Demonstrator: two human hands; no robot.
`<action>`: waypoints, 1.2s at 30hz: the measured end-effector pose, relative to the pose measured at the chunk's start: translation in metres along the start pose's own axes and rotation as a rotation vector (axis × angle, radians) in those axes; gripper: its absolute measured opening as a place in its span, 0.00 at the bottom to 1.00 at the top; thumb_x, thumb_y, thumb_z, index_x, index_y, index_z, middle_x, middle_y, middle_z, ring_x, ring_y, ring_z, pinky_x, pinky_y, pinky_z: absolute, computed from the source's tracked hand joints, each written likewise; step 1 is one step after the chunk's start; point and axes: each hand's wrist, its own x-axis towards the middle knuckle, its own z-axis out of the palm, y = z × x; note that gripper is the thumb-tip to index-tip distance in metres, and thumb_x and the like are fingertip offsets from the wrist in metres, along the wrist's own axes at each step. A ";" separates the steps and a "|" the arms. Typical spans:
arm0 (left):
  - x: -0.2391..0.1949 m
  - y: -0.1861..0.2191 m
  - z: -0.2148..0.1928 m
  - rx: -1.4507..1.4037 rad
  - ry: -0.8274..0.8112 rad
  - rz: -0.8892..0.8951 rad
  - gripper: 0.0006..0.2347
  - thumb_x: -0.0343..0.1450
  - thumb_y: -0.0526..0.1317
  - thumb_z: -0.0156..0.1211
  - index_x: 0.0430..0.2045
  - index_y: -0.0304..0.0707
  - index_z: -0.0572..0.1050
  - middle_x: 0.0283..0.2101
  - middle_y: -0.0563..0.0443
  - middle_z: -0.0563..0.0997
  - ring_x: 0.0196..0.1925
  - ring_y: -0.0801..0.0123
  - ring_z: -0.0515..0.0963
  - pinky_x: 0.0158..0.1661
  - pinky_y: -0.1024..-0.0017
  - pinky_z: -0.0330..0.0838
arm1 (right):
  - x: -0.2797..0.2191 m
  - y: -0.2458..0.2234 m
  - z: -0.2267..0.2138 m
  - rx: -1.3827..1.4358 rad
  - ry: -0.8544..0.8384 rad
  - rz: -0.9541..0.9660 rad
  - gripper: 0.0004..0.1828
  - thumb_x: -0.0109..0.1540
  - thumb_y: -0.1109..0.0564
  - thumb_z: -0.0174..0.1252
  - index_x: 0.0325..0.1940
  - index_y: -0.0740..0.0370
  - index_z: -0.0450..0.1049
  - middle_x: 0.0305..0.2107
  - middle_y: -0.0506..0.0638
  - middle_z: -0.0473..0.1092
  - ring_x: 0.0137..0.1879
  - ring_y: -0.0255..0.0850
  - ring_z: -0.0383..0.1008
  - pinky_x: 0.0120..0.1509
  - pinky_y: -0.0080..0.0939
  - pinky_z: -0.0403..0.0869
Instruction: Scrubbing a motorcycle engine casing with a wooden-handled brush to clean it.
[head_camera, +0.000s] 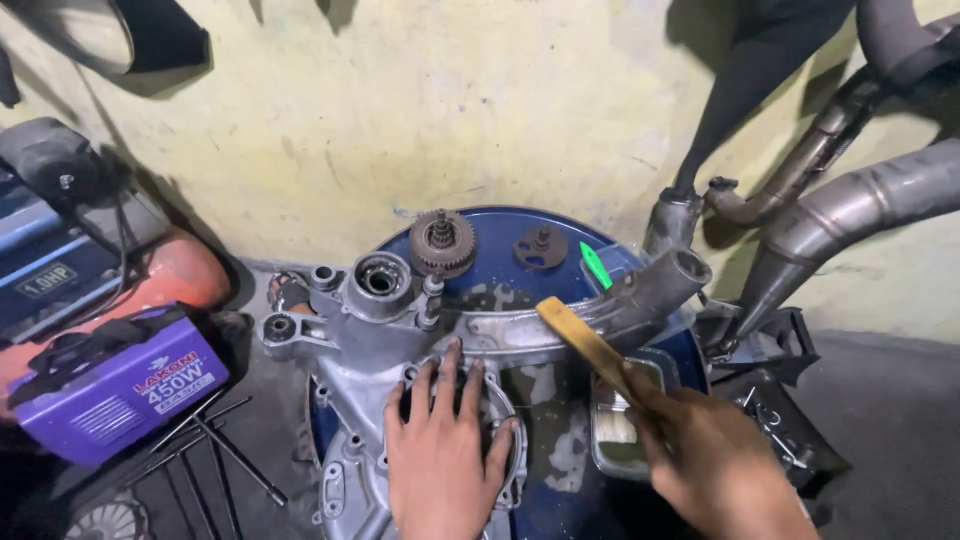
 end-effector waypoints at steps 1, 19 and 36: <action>-0.001 0.000 -0.002 -0.027 0.015 0.007 0.31 0.75 0.66 0.56 0.69 0.49 0.73 0.80 0.47 0.66 0.73 0.43 0.67 0.65 0.40 0.60 | -0.004 -0.002 -0.003 -0.017 0.044 -0.007 0.36 0.69 0.41 0.57 0.83 0.20 0.62 0.43 0.47 0.84 0.40 0.52 0.89 0.47 0.55 0.84; -0.064 0.037 0.016 -0.466 0.697 0.235 0.14 0.81 0.51 0.50 0.47 0.58 0.86 0.60 0.56 0.87 0.66 0.59 0.84 0.59 0.61 0.74 | 0.005 -0.011 0.016 -0.017 0.406 -0.242 0.29 0.68 0.41 0.58 0.75 0.34 0.76 0.31 0.59 0.82 0.34 0.67 0.84 0.36 0.65 0.76; -0.085 0.031 0.058 -0.114 0.514 -0.074 0.20 0.79 0.63 0.43 0.62 0.77 0.81 0.71 0.69 0.79 0.76 0.66 0.72 0.69 0.56 0.59 | -0.003 -0.006 0.020 0.061 0.397 -0.218 0.31 0.69 0.46 0.58 0.78 0.40 0.74 0.29 0.55 0.80 0.25 0.61 0.81 0.28 0.63 0.75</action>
